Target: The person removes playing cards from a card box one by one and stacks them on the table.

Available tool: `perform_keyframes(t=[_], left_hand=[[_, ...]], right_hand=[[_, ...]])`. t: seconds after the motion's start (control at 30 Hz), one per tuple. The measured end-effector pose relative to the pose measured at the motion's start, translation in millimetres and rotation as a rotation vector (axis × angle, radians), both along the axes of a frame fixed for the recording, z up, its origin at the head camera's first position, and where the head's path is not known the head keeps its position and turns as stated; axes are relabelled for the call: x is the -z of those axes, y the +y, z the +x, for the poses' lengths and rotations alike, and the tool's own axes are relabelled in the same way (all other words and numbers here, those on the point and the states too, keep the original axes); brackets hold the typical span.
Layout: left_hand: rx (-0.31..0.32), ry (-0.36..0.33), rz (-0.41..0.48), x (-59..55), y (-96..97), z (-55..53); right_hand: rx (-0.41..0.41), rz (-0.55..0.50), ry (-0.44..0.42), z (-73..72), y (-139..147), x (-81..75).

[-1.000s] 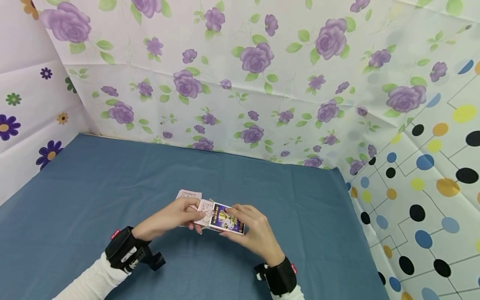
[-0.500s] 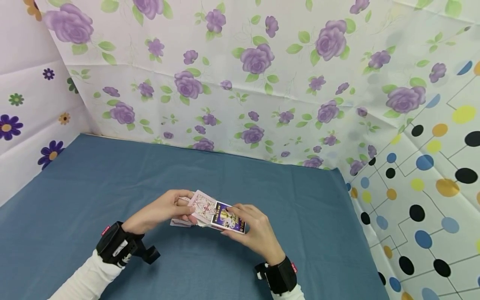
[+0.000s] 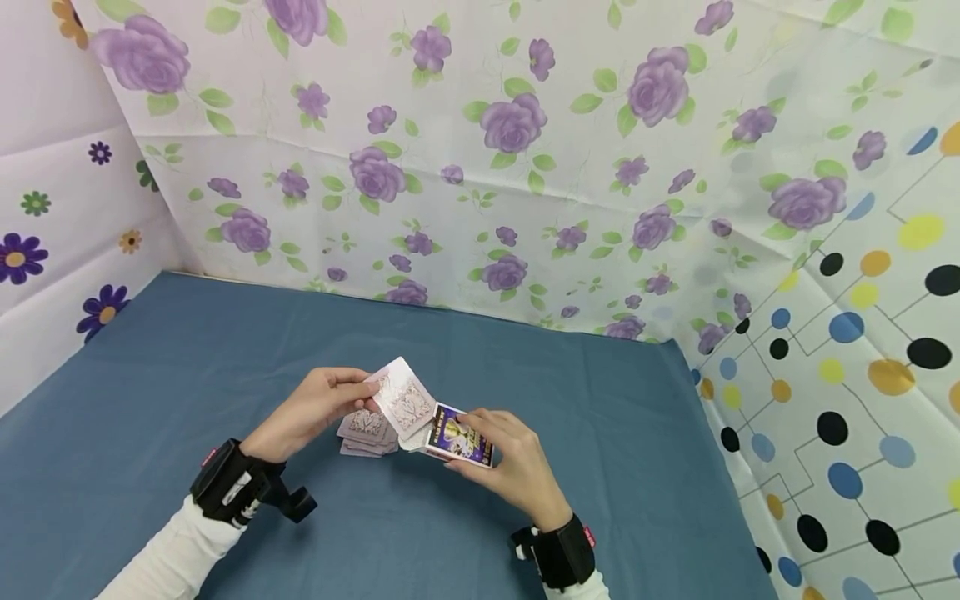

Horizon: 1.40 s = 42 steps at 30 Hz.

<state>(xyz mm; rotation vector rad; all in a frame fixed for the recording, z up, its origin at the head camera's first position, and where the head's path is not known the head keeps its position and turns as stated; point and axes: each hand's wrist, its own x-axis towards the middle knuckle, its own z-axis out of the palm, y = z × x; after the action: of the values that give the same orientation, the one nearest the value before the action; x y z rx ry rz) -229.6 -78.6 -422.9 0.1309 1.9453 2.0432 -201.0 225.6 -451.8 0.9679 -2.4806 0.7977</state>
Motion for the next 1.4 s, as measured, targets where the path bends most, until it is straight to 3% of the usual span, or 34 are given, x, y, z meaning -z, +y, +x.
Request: perform_keyframes(t=[0.13, 0.3, 0.5, 0.9, 1.1, 1.27, 1.4], left_hand=[[-0.079, 0.031, 0.021, 0.4, -5.4, -4.7], [-0.164, 0.014, 0.052, 3.2, -10.8, -9.2], [-0.18, -0.022, 0.038, 8.2, -12.3, -12.0], [-0.189, -0.06, -0.114, 20.4, -17.7, -20.0], [-0.194, -0.079, -0.255, 35.3, -18.1, -27.1], [-0.201, -0.056, -0.291, 49.0, -20.2, -31.2], [-0.242, -0.026, -0.317, 55.7, -20.5, -32.6]], right_hand=[[-0.001, -0.002, 0.014, -0.6, 0, -0.8], [0.002, -0.006, 0.016, -0.4, 0, -1.7], [0.007, 0.004, 0.0, -0.1, 0, 0.0], [0.005, 0.003, 0.011, -1.1, 2, 2.7], [0.009, 0.004, -0.005, -2.2, 2, 3.9], [0.002, 0.009, -0.016, -2.5, 1, 5.9], [0.006, 0.015, -0.025, -2.5, 1, 7.9]])
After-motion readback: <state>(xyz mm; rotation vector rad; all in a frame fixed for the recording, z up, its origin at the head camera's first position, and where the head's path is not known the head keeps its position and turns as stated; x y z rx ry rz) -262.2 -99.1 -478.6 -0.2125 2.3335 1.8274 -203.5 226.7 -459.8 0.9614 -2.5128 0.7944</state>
